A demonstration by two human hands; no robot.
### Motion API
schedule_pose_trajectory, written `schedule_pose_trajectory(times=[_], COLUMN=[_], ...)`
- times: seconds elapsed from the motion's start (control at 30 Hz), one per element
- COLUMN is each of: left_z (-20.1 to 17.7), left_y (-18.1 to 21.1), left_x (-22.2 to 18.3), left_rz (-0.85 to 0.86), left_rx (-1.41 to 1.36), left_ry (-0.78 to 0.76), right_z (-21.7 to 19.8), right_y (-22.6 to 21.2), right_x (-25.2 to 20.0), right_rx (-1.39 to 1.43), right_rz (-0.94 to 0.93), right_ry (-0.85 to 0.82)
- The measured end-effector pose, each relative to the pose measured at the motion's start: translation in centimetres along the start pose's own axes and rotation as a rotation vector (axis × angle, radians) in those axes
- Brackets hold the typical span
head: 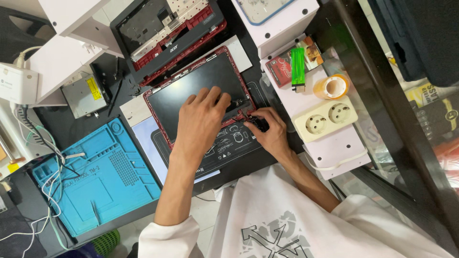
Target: The person uses a screwdriver to remove screws from the bezel of a disassembled laptop screen. They then detach the screen panel, disconnect internal cables, and place the components aside. Finally, they pick up a closed laptop and place it on the workbench.
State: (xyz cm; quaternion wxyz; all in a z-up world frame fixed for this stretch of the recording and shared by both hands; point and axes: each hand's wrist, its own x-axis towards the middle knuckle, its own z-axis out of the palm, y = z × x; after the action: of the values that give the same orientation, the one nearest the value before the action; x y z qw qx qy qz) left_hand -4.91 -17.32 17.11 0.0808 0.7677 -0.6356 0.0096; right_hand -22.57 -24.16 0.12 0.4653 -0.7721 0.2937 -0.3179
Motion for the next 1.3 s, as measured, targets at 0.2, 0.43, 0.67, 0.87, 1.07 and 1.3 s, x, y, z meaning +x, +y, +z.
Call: schedule_pose_trajectory(times=[0.2,0.43,0.67,0.87,1.07,1.3], left_z=[-0.4,-0.9,-0.2,1.0,1.6,2.4], left_y=[0.5,1.4,2.5,2.3,3.6,4.2], left_x=[0.3,1.5,3.3,4.3,3.9,4.3], left_rz=[0.039,0.078,0.171,0.142,0.153,0.241], left_rx=[0.053,0.071,0.177,0.254,0.276,0.311], left_ry=[-0.010,-0.036,-0.047,-0.163,-0.021,-0.044], right_z=[-0.1,-0.1,0.0,0.1,0.0,0.1], right_y=[0.0,-0.1,0.2,0.2,0.4,0.7], right_x=[0.0,0.0,-0.1,-0.1,-0.2,-0.4], right_rx=[-0.016,-0.016,-0.001,0.010,0.020,-0.035], right_rz=[-0.021,-0.012,-0.003,-0.015,-0.064,-0.056], right_ry=[-0.005,-0.008,-0.013,-0.016,-0.017,-0.037])
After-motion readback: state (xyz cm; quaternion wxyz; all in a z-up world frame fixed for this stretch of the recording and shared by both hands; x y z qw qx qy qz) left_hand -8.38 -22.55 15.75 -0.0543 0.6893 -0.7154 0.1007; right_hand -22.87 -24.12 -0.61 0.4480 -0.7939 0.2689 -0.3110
